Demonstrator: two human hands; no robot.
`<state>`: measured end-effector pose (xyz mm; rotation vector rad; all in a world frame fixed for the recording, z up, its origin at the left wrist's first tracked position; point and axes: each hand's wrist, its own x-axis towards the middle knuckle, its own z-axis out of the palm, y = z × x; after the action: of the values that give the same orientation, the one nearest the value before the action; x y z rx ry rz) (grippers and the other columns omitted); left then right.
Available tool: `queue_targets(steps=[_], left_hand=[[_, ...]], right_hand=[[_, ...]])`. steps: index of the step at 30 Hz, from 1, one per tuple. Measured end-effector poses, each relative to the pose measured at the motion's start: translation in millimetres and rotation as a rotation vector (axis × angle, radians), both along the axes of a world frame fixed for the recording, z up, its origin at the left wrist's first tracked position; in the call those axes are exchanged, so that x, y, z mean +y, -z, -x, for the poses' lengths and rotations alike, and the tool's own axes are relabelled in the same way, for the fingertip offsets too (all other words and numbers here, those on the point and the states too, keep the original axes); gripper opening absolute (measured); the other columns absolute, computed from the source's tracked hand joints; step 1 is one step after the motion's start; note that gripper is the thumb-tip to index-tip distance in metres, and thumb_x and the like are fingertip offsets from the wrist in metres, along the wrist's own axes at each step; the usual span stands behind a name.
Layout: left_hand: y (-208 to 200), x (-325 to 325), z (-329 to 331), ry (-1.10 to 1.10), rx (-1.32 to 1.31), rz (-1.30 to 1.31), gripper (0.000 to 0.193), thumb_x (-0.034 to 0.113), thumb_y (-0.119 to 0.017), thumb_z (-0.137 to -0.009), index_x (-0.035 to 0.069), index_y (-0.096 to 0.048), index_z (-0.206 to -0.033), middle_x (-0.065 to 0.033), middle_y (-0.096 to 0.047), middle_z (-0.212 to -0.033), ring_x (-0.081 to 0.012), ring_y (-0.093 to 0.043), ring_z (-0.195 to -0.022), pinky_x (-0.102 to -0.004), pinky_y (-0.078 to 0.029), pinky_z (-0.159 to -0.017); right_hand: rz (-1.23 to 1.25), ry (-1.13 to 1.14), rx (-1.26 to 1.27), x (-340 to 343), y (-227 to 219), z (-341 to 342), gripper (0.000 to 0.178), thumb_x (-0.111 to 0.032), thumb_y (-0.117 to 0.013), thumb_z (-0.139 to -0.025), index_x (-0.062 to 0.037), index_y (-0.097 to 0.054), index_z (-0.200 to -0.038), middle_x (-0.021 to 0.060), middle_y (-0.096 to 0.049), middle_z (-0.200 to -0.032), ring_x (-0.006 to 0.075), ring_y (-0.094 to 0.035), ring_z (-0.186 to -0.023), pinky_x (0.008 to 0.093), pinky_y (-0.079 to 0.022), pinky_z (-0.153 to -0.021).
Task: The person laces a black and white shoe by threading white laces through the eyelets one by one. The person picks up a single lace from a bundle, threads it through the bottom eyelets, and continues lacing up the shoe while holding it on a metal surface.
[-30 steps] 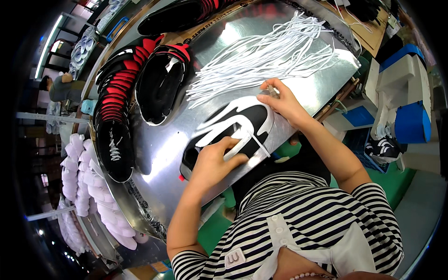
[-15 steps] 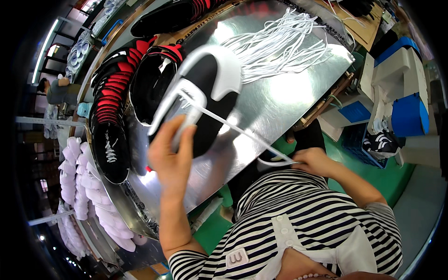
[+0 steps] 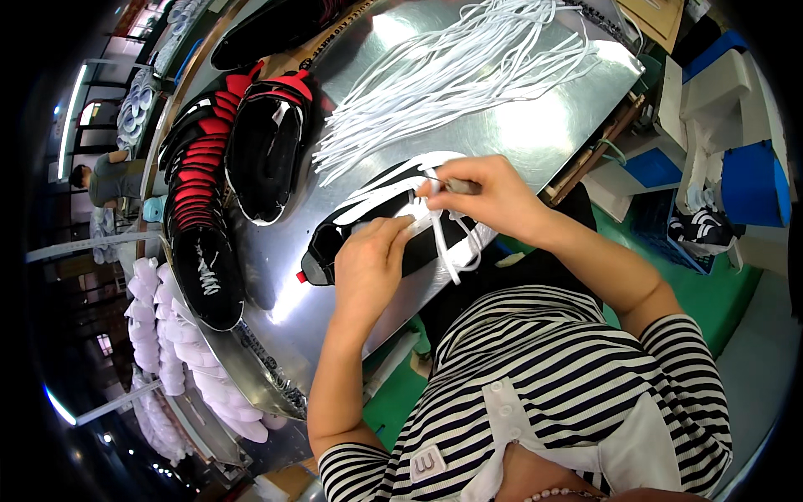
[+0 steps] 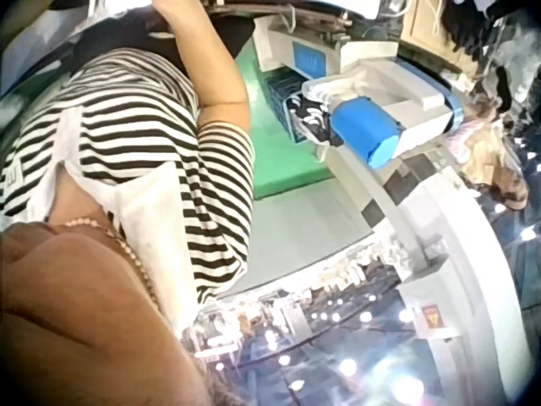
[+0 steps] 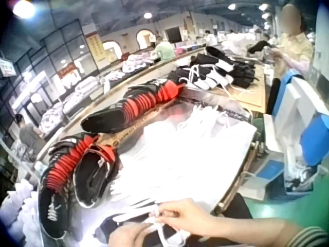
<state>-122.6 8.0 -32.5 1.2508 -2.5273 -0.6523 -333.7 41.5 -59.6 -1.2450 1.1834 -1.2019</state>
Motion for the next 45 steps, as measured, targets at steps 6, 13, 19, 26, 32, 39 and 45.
queue_targets(steps=[6, 13, 19, 26, 32, 39, 45], left_hand=[[-17, -2, 18, 0.018, -0.131, -0.007, 0.021, 0.017, -0.063, -0.093, 0.002, -0.068, -0.106, -0.0134, -0.068, -0.092, -0.0288, -0.065, -0.078, -0.0351, -0.05, -0.071], [8, -14, 30, -0.102, -0.103, -0.091, 0.021, 0.028, -0.068, -0.087, 0.007, -0.072, -0.086, -0.0088, -0.069, -0.075, -0.0288, -0.066, -0.068, -0.0375, -0.05, -0.062], [12, -20, 28, -0.152, -0.034, -0.154, 0.02, 0.026, -0.069, -0.086, 0.007, -0.072, -0.086, -0.0099, -0.07, -0.074, -0.0272, -0.067, -0.067, -0.0345, -0.051, -0.062], [18, -22, 25, -0.129, 0.094, -0.137, 0.016, 0.014, -0.07, -0.088, -0.002, -0.068, -0.088, -0.0058, -0.058, -0.062, -0.0091, -0.049, -0.056, -0.0257, -0.042, -0.055], [20, -21, 28, -0.122, 0.088, -0.112, 0.017, 0.014, -0.07, -0.088, -0.003, -0.067, -0.086, -0.0053, -0.056, -0.06, -0.0085, -0.047, -0.054, -0.0258, -0.04, -0.054], [16, -25, 27, -0.123, -0.015, -0.13, 0.02, 0.024, -0.068, -0.087, 0.004, -0.071, -0.085, -0.0107, -0.067, -0.069, -0.0262, -0.063, -0.059, -0.0344, -0.048, -0.058], [14, -24, 27, -0.122, 0.004, -0.135, 0.02, 0.021, -0.068, -0.087, 0.002, -0.069, -0.083, -0.0093, -0.063, -0.066, -0.0209, -0.059, -0.058, -0.032, -0.046, -0.057]], right_hand=[[0.142, 0.05, 0.124, -26, 14, -6, 0.015, -0.009, -0.07, -0.087, -0.0019, -0.07, -0.1, 0.0004, -0.066, -0.082, 0.0052, -0.05, -0.061, 0.0226, -0.041, -0.055], [0.046, 0.144, 0.04, -30, 22, -11, 0.02, -0.012, -0.069, -0.088, -0.002, -0.064, -0.104, 0.0018, -0.065, -0.086, 0.0058, -0.052, -0.063, 0.023, -0.043, -0.056], [-0.081, 0.02, 0.066, 6, 21, 3, 0.036, -0.018, -0.064, -0.092, 0.0006, -0.047, -0.118, 0.018, -0.066, -0.086, 0.0265, -0.064, -0.067, 0.0359, -0.05, -0.064], [-0.09, -0.091, 0.269, 29, 22, -2, 0.019, -0.019, -0.063, -0.092, -0.003, -0.059, -0.102, 0.0125, -0.067, -0.078, 0.0274, -0.066, -0.068, 0.0357, -0.051, -0.064], [-0.031, -0.045, 0.469, 23, 34, -7, 0.021, -0.022, -0.065, -0.091, -0.0049, -0.062, -0.102, 0.0138, -0.07, -0.081, 0.031, -0.068, -0.072, 0.0371, -0.052, -0.064], [-0.003, -0.056, 0.56, 23, 33, -10, 0.022, -0.022, -0.065, -0.09, -0.0055, -0.057, -0.101, 0.0132, -0.07, -0.081, 0.0328, -0.068, -0.073, 0.0384, -0.052, -0.064], [-0.016, -0.055, 0.538, 25, 29, -7, 0.022, -0.022, -0.066, -0.09, -0.0055, -0.055, -0.1, 0.014, -0.069, -0.08, 0.0329, -0.068, -0.073, 0.0386, -0.051, -0.065]])
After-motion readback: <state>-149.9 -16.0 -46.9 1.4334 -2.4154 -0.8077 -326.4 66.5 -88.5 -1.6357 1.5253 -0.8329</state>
